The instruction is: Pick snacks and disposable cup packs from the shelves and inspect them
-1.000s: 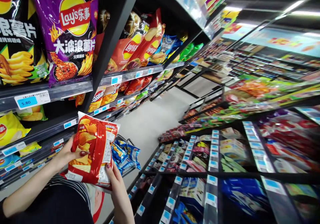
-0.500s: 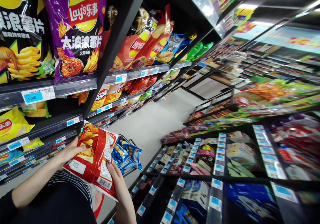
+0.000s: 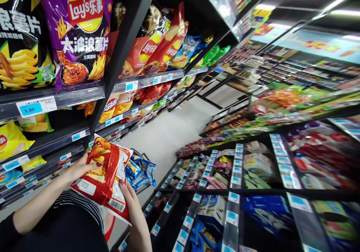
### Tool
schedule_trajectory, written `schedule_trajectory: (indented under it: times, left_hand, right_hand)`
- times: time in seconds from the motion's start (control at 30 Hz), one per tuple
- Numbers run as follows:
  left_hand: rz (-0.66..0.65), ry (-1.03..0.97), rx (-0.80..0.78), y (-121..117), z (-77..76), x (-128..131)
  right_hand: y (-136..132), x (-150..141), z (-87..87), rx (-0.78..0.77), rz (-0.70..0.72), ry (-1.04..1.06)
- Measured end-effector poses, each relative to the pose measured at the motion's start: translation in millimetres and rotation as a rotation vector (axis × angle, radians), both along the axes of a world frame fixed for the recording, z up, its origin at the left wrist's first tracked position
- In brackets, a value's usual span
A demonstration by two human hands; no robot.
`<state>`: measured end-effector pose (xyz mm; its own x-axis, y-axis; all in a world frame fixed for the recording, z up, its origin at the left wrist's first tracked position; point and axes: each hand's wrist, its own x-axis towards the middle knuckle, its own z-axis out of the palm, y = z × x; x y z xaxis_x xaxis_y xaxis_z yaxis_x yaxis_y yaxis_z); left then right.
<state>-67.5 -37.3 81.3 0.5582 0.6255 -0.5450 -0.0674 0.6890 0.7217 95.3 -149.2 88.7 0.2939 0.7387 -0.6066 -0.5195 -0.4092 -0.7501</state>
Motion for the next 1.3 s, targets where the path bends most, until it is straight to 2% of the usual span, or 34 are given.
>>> schedule_trajectory:
  times: [0.13,0.2,0.33,0.47,0.63,0.87,1.0,1.1,1.2,1.23,1.3]
  left_hand:
    - [0.011,-0.049,0.026,-0.5,1.1,0.3]
    - [0.019,-0.110,0.051,-1.1,1.4,-0.4]
    - [0.010,-0.257,0.140,-2.0,0.1,-4.2]
    - [-0.007,-0.300,0.249,0.1,-8.9,-8.9]
    - [-0.008,-0.252,0.354,5.3,-17.8,-10.3]
    - [-0.023,-0.245,0.371,8.0,-7.1,-7.3]
    - [-0.079,-0.261,0.353,8.2,-15.4,-10.6]
    - [-0.036,-0.272,0.438,11.3,-18.3,-20.7]
    - [0.076,-0.140,0.711,17.6,1.6,-32.1]
    - [0.080,-0.031,0.834,20.3,13.1,-35.0]
    - [0.007,0.272,1.073,26.4,38.9,-39.0]
  right_hand:
    - [-0.6,-2.8,-0.8,0.003,-0.010,-0.009]
    - [-1.2,-2.7,-3.9,0.055,-0.014,-0.057]
    - [-3.0,3.4,-11.2,0.256,0.061,-0.312]
    - [-4.4,10.2,-14.8,0.346,0.173,-0.501]
    - [-3.9,10.5,-11.5,0.403,0.238,-0.537]
    - [-2.5,9.3,-6.2,0.411,0.244,-0.506]
    - [-2.5,9.2,-3.9,0.409,0.241,-0.518]
    - [-4.1,13.9,-0.2,0.387,0.275,-0.535]
    - [-5.6,24.9,8.3,0.367,0.446,-0.605]
    - [-5.7,29.6,12.3,0.372,0.507,-0.650]
    - [-4.9,39.4,21.6,0.403,0.585,-0.761]
